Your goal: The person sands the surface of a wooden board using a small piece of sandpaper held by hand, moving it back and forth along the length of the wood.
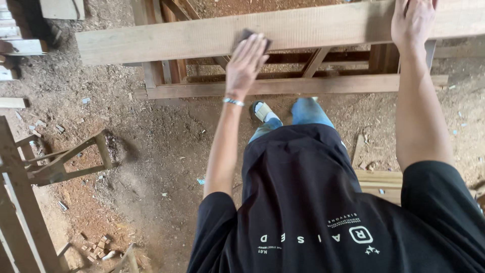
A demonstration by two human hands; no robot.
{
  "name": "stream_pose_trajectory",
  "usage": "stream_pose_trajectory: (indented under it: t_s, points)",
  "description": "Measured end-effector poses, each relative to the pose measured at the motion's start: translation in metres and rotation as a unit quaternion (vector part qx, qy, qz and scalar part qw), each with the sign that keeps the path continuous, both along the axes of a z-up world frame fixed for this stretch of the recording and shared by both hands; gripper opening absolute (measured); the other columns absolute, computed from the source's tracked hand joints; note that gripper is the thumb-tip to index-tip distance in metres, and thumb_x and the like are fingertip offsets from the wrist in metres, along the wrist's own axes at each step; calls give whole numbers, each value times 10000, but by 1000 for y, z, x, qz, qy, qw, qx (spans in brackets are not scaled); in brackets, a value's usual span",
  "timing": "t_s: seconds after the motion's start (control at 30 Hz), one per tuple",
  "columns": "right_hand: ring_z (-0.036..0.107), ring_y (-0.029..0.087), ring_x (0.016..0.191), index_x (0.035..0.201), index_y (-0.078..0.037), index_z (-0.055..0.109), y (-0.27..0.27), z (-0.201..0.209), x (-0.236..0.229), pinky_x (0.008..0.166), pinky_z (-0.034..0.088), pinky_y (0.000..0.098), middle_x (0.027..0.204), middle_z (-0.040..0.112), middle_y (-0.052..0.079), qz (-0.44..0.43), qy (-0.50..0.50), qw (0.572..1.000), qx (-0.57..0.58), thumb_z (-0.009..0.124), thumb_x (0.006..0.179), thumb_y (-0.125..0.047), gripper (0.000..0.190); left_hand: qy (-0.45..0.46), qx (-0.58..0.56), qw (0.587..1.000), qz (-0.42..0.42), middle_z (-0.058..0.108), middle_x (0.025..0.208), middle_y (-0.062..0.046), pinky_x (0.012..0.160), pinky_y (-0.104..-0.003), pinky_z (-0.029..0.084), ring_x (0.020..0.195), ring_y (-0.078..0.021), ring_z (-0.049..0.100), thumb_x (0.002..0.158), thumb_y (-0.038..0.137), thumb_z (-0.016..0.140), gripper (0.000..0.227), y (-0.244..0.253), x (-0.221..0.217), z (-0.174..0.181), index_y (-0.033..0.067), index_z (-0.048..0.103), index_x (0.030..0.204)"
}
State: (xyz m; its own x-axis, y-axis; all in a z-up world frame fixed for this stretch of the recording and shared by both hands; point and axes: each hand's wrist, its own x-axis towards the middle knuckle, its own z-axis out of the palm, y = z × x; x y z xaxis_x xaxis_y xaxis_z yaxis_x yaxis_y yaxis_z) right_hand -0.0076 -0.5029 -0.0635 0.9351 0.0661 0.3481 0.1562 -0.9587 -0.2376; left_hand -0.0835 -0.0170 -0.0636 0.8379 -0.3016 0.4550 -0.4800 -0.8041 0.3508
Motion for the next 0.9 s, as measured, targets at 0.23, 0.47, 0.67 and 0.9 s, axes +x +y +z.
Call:
stream_pose_trajectory:
  t_s: [0.23,0.47,0.67,0.9]
  points:
    - [685,271,1072,1089,4,719,17,33,-1,1042,407,438,1137,741,145,69,-71,995,21,363,1160,-154,395,125,-249,935,219,567,1482,-63,1122,-350,507,1371,-204,556,1073,399,490,397,28,28,18,175,622,1372]
    - [603,274,1068,1022,-39,703,4,16,4,1122,343,441,1012,691,113,44,37,998,-5,322,1209,-220,461,156,-99,977,105,675,1333,-4,1099,-319,559,1248,-150,648,985,325,630,320,-133,12,74,191,685,1270]
    - [583,305,1135,1047,-14,690,18,48,-6,1139,326,467,1087,688,139,87,24,995,35,349,1184,-219,421,57,-132,976,165,672,1356,-46,1048,-288,562,1244,-191,672,1022,192,616,291,-41,-6,47,170,671,1306]
    - [546,329,1162,1079,-39,662,16,73,-6,1141,319,505,1073,650,146,124,23,992,28,375,1172,-189,337,86,-85,933,338,593,1476,-27,1081,-300,572,1336,-198,642,1113,408,374,422,-115,50,12,158,578,1384]
